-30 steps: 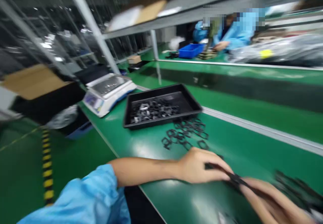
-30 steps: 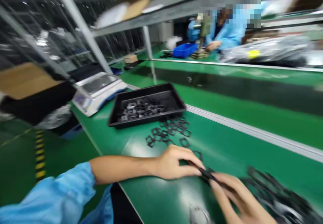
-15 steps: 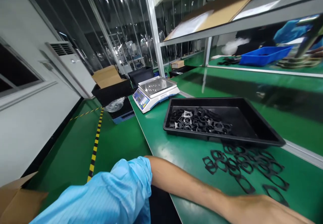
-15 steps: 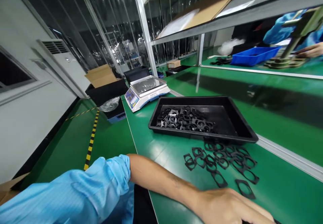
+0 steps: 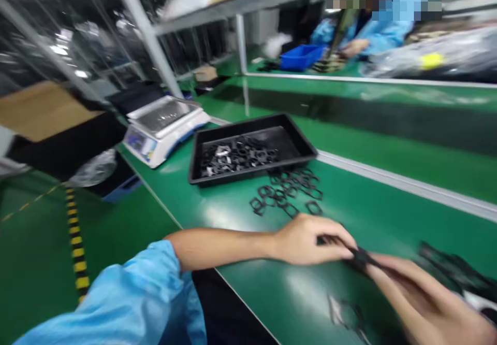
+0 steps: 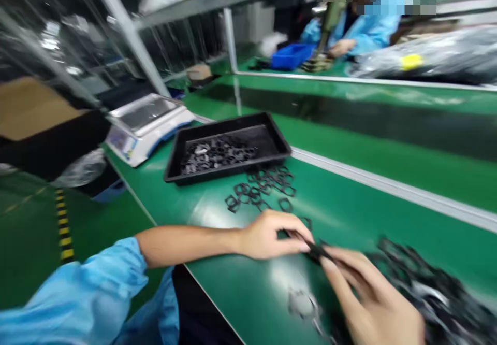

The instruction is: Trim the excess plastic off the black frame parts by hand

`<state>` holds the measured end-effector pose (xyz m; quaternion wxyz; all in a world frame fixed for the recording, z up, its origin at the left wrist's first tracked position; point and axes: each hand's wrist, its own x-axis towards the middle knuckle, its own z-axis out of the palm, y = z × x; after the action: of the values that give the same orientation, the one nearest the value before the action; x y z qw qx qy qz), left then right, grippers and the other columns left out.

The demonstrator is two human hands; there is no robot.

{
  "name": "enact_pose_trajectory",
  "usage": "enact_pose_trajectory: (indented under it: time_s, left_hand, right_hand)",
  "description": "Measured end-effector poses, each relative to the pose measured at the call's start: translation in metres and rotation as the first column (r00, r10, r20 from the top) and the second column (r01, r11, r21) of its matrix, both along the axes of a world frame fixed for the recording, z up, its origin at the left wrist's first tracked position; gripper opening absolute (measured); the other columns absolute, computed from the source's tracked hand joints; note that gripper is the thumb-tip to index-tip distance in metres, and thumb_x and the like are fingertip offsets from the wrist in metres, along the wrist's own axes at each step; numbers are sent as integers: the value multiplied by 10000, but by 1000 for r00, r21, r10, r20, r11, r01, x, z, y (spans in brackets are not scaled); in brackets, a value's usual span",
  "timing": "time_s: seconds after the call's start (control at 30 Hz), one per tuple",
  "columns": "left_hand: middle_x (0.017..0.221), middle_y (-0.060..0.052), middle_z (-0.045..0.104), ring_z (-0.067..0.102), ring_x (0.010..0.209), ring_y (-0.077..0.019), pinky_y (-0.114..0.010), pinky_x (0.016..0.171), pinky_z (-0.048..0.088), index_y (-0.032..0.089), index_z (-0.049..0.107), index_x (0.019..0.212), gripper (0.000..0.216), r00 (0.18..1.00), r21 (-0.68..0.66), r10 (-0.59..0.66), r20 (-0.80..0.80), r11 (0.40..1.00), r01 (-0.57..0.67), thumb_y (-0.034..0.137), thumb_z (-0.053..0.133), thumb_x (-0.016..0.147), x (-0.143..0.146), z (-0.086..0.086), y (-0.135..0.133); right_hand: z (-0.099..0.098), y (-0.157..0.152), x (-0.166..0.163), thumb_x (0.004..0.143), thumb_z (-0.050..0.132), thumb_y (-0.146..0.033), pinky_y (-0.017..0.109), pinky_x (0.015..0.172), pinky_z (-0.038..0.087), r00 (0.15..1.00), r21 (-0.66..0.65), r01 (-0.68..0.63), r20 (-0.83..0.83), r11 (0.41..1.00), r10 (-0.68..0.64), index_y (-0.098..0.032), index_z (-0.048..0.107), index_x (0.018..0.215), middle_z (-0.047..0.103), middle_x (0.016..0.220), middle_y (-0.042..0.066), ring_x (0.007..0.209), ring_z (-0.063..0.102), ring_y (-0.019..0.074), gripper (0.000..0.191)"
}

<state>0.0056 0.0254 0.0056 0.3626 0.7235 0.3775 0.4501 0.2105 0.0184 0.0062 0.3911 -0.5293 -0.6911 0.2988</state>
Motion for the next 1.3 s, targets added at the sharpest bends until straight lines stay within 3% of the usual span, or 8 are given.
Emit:
enact_pose_trajectory:
  time_s: [0.1, 0.2, 0.47, 0.63, 0.77, 0.87, 1.07, 1.3]
  left_hand:
    - [867, -59, 762, 708, 789, -139, -245, 782, 570, 138, 743, 899, 95, 989, 80, 92, 113, 992, -102, 190, 665, 900, 2, -3, -8]
    - [889, -60, 756, 707, 849, -146, -263, 819, 561, 158, 733, 903, 102, 989, 177, 90, 121, 978, -111, 113, 644, 884, 1, -6, -11]
    - [891, -60, 754, 705, 863, -143, -261, 825, 561, 159, 726, 906, 81, 997, 207, 45, 61, 977, -57, 118, 662, 877, 2, -6, -17]
    - [821, -52, 765, 708, 739, -137, -237, 725, 577, 149, 740, 858, 100, 987, -126, 49, 150, 992, -30, 244, 750, 828, 5, -5, -18]
    - [760, -49, 771, 734, 695, -160, -256, 695, 599, 127, 737, 802, 240, 949, -477, 108, 295, 878, 49, 319, 850, 714, 5, -4, -15]
    - [710, -52, 764, 737, 641, -173, -283, 682, 613, 108, 743, 778, 357, 914, -621, 141, 380, 771, 139, 381, 913, 624, 5, -3, -12]
    - [701, -77, 770, 738, 629, -180, -296, 676, 614, 92, 779, 789, 433, 875, -712, 151, 460, 651, 262, 409, 956, 553, 3, 2, -10]
    - [771, -61, 782, 719, 715, -147, -269, 751, 586, 123, 798, 727, 309, 882, -684, 92, 462, 670, 289, 328, 957, 560, 2, 1, -9]
  right_hand:
    - [14, -16, 2, 821, 754, -545, 369, 778, 670, 987, -113, -77, -147, 991, 60, -258, 734, 1010, 761, 963, 83, 808, 762, 248, 344]
    - [20, -20, -4, 856, 754, -452, 323, 769, 663, 959, -50, -113, -266, 992, 96, -224, 715, 916, 718, 972, 75, 813, 724, 194, 239]
    - [21, -26, -5, 895, 721, -327, 331, 761, 627, 972, 52, -142, -183, 989, 149, -227, 729, 898, 705, 891, 61, 833, 689, 203, 100]
    - [20, -26, -7, 868, 754, -395, 298, 707, 620, 960, -52, -121, -261, 991, 103, -223, 728, 876, 705, 848, 41, 726, 687, 173, 173]
    - [18, -24, -9, 774, 838, -456, 281, 697, 609, 932, -187, -136, -358, 973, 61, -218, 727, 862, 721, 781, 23, 691, 690, 165, 277]
    - [18, -22, -9, 696, 883, -509, 280, 681, 606, 893, -296, -175, -449, 939, 25, -212, 718, 854, 723, 719, 15, 661, 698, 167, 375]
    - [23, -21, -8, 639, 918, -514, 274, 661, 607, 850, -379, -199, -526, 904, -34, -206, 704, 781, 720, 669, 9, 621, 706, 163, 402]
    - [19, -22, -9, 646, 905, -543, 277, 661, 606, 868, -324, -152, -495, 934, -30, -209, 675, 729, 714, 681, 8, 629, 707, 166, 414]
